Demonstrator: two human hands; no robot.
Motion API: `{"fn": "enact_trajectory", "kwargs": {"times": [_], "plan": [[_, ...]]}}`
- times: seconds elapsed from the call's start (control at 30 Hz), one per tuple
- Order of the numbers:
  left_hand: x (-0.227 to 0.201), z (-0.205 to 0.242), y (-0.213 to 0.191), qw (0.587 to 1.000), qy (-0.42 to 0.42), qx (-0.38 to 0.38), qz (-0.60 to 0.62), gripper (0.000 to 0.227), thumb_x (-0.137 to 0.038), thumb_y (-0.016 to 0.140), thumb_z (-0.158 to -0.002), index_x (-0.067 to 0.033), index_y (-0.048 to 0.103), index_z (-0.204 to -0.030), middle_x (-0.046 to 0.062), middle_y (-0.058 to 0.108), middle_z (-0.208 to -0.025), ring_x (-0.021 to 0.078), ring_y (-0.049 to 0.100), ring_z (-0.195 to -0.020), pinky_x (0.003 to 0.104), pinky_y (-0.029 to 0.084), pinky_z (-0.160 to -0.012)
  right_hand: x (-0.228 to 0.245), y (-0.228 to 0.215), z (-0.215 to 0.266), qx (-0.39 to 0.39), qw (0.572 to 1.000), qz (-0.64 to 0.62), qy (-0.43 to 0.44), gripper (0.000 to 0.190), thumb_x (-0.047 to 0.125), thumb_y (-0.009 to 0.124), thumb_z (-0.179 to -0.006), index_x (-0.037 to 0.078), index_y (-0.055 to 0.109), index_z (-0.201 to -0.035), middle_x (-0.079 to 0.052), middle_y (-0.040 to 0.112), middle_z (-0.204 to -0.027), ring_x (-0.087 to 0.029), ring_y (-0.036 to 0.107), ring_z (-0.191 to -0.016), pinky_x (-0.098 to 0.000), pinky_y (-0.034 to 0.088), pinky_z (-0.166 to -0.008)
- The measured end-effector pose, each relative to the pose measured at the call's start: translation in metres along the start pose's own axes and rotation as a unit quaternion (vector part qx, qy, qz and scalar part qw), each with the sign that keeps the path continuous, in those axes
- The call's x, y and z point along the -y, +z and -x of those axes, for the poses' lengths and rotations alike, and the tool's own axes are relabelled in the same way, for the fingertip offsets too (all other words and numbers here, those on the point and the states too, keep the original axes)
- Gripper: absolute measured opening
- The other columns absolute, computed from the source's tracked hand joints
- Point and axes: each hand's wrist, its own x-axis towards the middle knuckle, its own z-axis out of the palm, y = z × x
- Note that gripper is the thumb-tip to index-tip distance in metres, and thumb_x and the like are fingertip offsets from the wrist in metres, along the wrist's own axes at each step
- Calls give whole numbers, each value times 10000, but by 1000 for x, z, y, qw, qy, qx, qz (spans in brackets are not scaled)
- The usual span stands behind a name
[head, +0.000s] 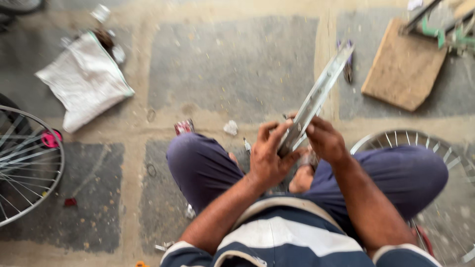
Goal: The person sits on the floor and scrubs a bicycle rim with a small white cloth. They rotate the rim to clean different sections, repeatedly rubbing the surface to remove dirt or residue.
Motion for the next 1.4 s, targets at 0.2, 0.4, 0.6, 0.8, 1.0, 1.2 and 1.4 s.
{"fn": "enact_trajectory", "kwargs": {"times": [0.2,0.4,0.6,0.8,1.0,1.2,1.4], "plan": [[-1,4,2,1000,-19,14,7,665,-399,831,-905,-128,566,-1451,192,583,-1304,316,742,-933,404,625,-763,15,18,-4,-97,897,426,-68,420,219,790,-808,-5,690,-1148,-129,719,-1085,-280,702,-1020,-400,551,-915],[-1,7,9,1000,-12,12,4,679,-418,834,-889,-124,567,-1441,180,559,-1323,263,734,-850,379,623,-727,-13,29,0,-231,678,627,-307,394,181,914,-722,50,569,-858,-132,677,-929,-304,664,-985,-482,495,-928],[8,7,9,1000,-19,21,-10,667,-413,814,-904,-140,572,-1463,170,533,-1365,241,720,-874,374,615,-738,-22,7,21,-172,955,235,-57,266,55,715,-958,-25,639,-1201,-78,702,-1122,-150,659,-1048,-287,533,-878],[13,11,9,999,-35,10,25,676,-444,797,-943,-139,529,-1482,149,495,-1367,231,692,-966,348,630,-764,-13,4,15,-46,990,130,-26,238,17,608,-1048,-29,616,-1282,-27,650,-1135,-93,592,-1060,-245,502,-926],[10,9,7,1000,-23,18,4,681,-431,786,-952,-133,513,-1500,146,485,-1361,221,682,-1023,335,621,-791,-2,24,8,-33,979,184,-87,195,14,604,-1073,-25,615,-1264,-13,598,-1089,-71,574,-1004,-225,487,-881],[8,11,6,1000,-6,3,17,681,-411,801,-951,-153,502,-1505,143,500,-1348,235,686,-1074,352,631,-831,2,21,11,-21,993,113,-28,294,38,544,-1082,-19,612,-1362,-55,648,-1214,-99,605,-1123,-256,507,-983],[8,13,8,1000,-4,4,26,684,-407,803,-955,-169,494,-1518,132,504,-1358,227,701,-1054,363,648,-853,16,27,-2,13,1000,-21,3,330,130,622,-1073,-13,599,-1369,-126,659,-1371,-171,627,-1248,-335,499,-1129]]}}
